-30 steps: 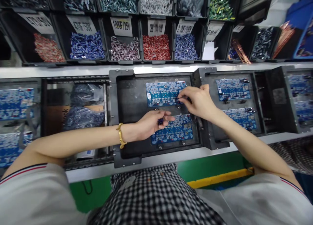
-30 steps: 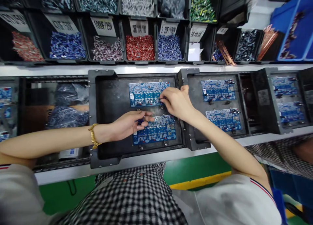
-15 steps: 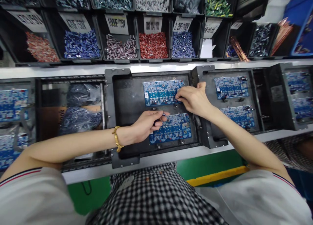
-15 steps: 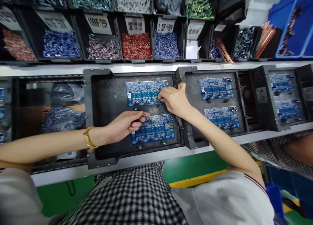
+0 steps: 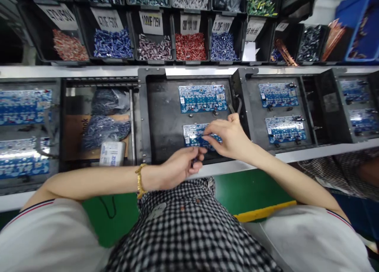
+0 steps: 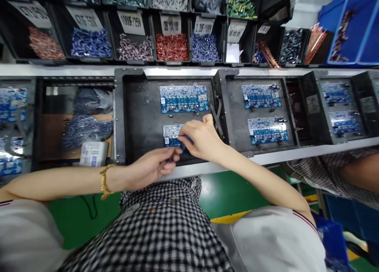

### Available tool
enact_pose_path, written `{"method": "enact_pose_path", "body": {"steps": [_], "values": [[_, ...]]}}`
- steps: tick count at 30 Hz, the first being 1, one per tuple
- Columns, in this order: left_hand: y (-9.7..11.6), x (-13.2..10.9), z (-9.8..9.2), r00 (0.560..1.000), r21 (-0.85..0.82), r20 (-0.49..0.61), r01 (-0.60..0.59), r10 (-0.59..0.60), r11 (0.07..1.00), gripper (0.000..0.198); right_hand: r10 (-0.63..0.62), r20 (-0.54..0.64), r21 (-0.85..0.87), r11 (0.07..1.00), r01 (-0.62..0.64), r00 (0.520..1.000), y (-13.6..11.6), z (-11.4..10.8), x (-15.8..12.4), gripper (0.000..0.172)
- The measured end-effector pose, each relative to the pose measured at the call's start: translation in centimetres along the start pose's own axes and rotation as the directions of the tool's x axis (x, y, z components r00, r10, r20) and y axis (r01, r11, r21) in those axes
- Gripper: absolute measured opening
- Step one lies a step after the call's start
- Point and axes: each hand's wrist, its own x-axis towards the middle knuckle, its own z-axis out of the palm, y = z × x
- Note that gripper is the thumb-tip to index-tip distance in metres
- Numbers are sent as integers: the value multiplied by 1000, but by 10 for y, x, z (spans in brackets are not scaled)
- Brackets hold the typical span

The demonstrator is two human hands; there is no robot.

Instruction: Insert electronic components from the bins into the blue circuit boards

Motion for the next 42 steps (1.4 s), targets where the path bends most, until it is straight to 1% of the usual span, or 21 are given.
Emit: {"method": "enact_pose_path", "body": {"steps": [3,5,7,10,13,17,18,21,23,25,26,28,30,31,32,33,35,38,40,42], "values": [[-26,-10,-10,995,92,53,79,-84,993,17,-1,119,-51,999,7,993,0,17,-6,18],[-37,-11,-16,992,152,85,80,-94,985,24,-5,162,-87,996,19,987,-2,26,-7,19],[-42,-9,-20,991,187,104,65,-85,980,34,-10,165,-132,991,32,986,-4,31,-6,20],[-42,-7,-23,990,210,120,45,-72,977,42,-22,161,-166,985,49,987,-5,33,-3,21],[-40,-10,-22,993,198,108,29,-52,980,41,-35,156,-187,980,65,987,-4,32,-3,22],[-37,-14,-20,993,20,75,93,-94,995,27,-90,152,-234,964,124,984,-4,32,-5,20],[-36,-14,-20,993,-3,70,95,-95,995,24,-108,143,-248,959,141,984,-5,33,-5,20],[-35,-13,-18,996,33,74,54,-57,998,19,-131,119,-303,939,162,984,-7,38,-8,24],[-34,-11,-16,997,27,58,46,-47,999,19,-108,120,-316,938,142,987,-9,39,-9,30],[-34,-8,-14,999,-23,4,51,-50,998,24,-53,103,-260,962,79,993,-11,36,-11,31],[-34,-6,-13,998,-50,-26,47,-48,998,26,-18,87,-188,982,34,996,-12,32,-12,31],[-34,-3,-10,997,-91,-70,20,-27,996,25,35,92,35,999,-39,995,-15,21,-16,28],[-34,0,-7,997,-106,-72,-23,15,994,24,39,141,240,968,-73,989,-19,9,-19,23],[-33,1,-5,997,-110,-59,-47,40,993,23,33,162,288,954,-80,986,-20,4,-21,20],[-31,2,-4,998,-116,-37,-59,55,991,23,30,169,293,953,-80,985,-20,1,-23,18],[-30,2,-2,999,-119,-10,-50,50,992,23,36,155,261,962,-76,987,-19,0,-24,17],[-25,0,0,1000,-99,21,-1,3,995,22,63,95,130,989,-75,993,-13,2,-27,15],[-17,-3,0,998,-2,22,61,-61,998,20,75,53,-38,997,-73,996,4,12,-29,14],[-9,-2,-2,999,70,29,35,-37,997,15,54,83,-80,996,-48,995,13,17,-29,16],[1,4,-5,999,125,26,-35,32,991,16,27,118,-111,994,-14,993,19,20,-29,19]]}}
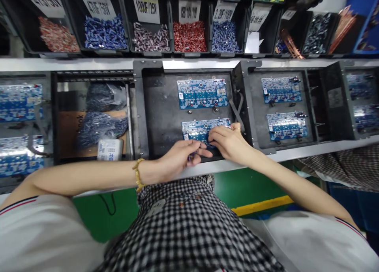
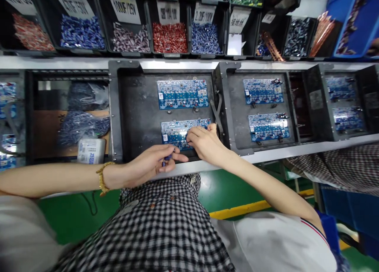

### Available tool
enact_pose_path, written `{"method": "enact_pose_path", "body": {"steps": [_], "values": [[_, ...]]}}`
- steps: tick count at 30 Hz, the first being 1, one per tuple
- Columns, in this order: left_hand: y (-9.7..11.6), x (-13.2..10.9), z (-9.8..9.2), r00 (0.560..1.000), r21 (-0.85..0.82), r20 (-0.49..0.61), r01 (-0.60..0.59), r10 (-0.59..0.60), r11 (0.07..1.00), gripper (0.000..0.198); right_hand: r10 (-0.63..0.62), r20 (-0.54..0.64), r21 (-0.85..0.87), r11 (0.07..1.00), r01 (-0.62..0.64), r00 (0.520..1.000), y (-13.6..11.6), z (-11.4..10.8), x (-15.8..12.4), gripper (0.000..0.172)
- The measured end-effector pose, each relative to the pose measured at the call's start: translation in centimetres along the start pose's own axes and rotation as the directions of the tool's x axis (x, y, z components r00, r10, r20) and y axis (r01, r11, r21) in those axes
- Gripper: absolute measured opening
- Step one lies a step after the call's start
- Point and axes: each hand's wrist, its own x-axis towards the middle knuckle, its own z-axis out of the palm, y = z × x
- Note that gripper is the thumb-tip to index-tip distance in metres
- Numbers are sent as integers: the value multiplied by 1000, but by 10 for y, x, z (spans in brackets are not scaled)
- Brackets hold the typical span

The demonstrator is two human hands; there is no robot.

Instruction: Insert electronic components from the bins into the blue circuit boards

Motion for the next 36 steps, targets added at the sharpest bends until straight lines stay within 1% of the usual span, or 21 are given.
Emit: {"method": "enact_pose_path", "body": {"steps": [5,8,11,13,16,19,21,22,23,24,25,26,27,28,29,30,31,32,33,34,36], "values": [[25,26,-10,981,53,-76,-172,176,984,12,-65,6,-145,987,65,998,-1,1,1,19],[33,36,-13,978,62,-94,-181,186,982,13,-109,-43,-260,961,94,993,-5,6,-2,20],[33,38,-13,986,53,-98,-130,135,990,21,-138,-98,-314,944,101,986,-6,10,-7,25],[31,38,-12,990,45,-104,-94,98,995,27,-126,-156,-236,968,87,980,-6,9,-8,23],[21,37,-6,992,60,-83,-87,92,994,31,6,-272,64,998,11,962,-8,-2,0,14],[19,34,-1,998,90,14,-59,58,994,32,91,-304,252,968,-12,948,-10,-15,11,8],[36,32,-7,997,175,72,-31,18,984,29,88,-288,239,971,-18,954,-6,-21,14,9],[52,31,-14,996,251,55,-75,63,965,26,89,-275,208,978,-31,957,-2,-23,12,10],[73,31,-24,984,345,9,-171,179,923,23,93,-259,164,985,-51,961,3,-23,9,11],[98,31,-37,927,462,-64,-302,371,834,19,97,-240,113,991,-71,966,9,-22,4,13],[126,31,-51,745,592,-138,-466,653,657,16,98,-216,61,994,-87,971,14,-21,-2,15],[154,33,-65,478,716,-154,-550,865,431,19,96,-185,13,995,-96,978,20,-18,-8,18],[180,36,-77,272,830,-141,-492,952,264,27,92,-152,-28,995,-97,984,25,-15,-14,20],[202,39,-87,190,931,-108,-325,976,166,29,87,-122,-61,994,-95,989,28,-12,-19,22],[219,43,-93,165,988,-37,-144,986,61,32,82,-96,-87,992,-90,992,30,-10,-22,24],[231,48,-96,213,999,39,1,976,-40,35,75,-75,-107,991,-83,994,31,-7,-24,25],[239,53,-95,287,985,122,81,950,-151,38,68,-60,-124,989,-75,996,32,-5,-25,26],[243,59,-92,355,967,200,80,913,-242,41,62,-51,-139,988,-68,997,31,-4,-25,27],[245,66,-88,408,968,230,0,884,-252,42,55,-46,-152,987,-61,997,31,-3,-25,28],[247,74,-84,448,978,208,-113,869,-176,41,48,-44,-160,986,-55,998,30,-3,-24,29],[251,88,-79,529,942,41,-302,847,143,25,37,-42,-169,985,-43,998,29,-4,-23,29]]}}
